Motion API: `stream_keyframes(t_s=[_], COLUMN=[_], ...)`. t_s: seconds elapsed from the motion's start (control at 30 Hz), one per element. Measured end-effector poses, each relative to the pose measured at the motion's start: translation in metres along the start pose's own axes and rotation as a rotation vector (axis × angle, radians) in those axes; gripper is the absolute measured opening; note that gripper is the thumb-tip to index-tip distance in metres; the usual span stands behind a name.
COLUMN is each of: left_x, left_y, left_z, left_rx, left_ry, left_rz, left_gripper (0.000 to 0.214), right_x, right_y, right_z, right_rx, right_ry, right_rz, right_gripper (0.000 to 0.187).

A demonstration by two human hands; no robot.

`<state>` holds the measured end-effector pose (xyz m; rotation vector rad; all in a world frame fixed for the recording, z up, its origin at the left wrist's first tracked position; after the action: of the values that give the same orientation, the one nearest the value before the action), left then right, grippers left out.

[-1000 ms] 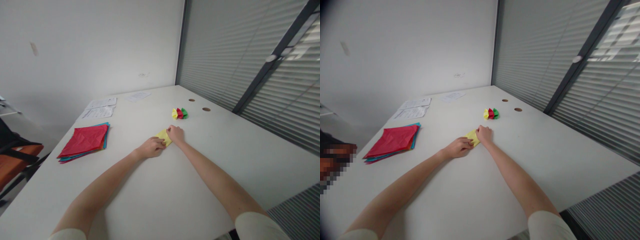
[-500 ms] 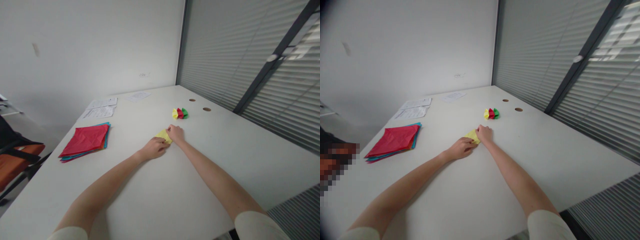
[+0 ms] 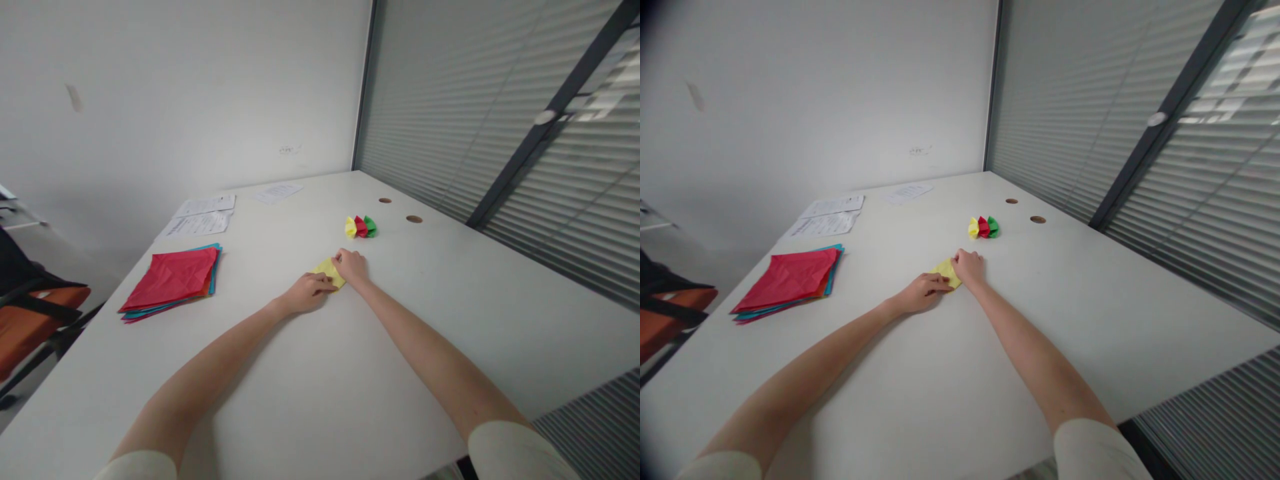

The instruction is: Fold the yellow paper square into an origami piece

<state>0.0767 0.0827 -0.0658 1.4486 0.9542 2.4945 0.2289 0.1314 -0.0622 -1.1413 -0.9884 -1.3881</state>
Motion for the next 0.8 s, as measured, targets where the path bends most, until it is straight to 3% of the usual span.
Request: stream_keyframes(t_s=[0.3,0.8], left_x=[-0.002,-0.002], left_y=[0.014,0.014], left_z=[-0.002,-0.001], left_rx=[-0.034,-0.003], left_ry=[-0.095,-0.102], left_rz=[0.241,0.213], left_gripper=[0.037,0.042], right_x=[-0.001,0.001], right_y=[0.002,0.003], right_z=[0.001,0.001], right_rx=[-0.001,0.004], right_ry=[-0.015,-0.033], right_rz=[0.043,0.062], right_gripper=[0.021,0.02])
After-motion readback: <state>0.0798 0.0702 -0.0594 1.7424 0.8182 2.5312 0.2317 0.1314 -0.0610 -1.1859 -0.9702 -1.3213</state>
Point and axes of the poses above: each hand's wrist, its own z-axis towards the middle knuckle, its own x-axis out of the back of the hand, y = z × x, the point moved 4 cm from there along z, towards the middle knuckle, and after that the axes turned 15 degrees about -z, right-handed, at the moved point
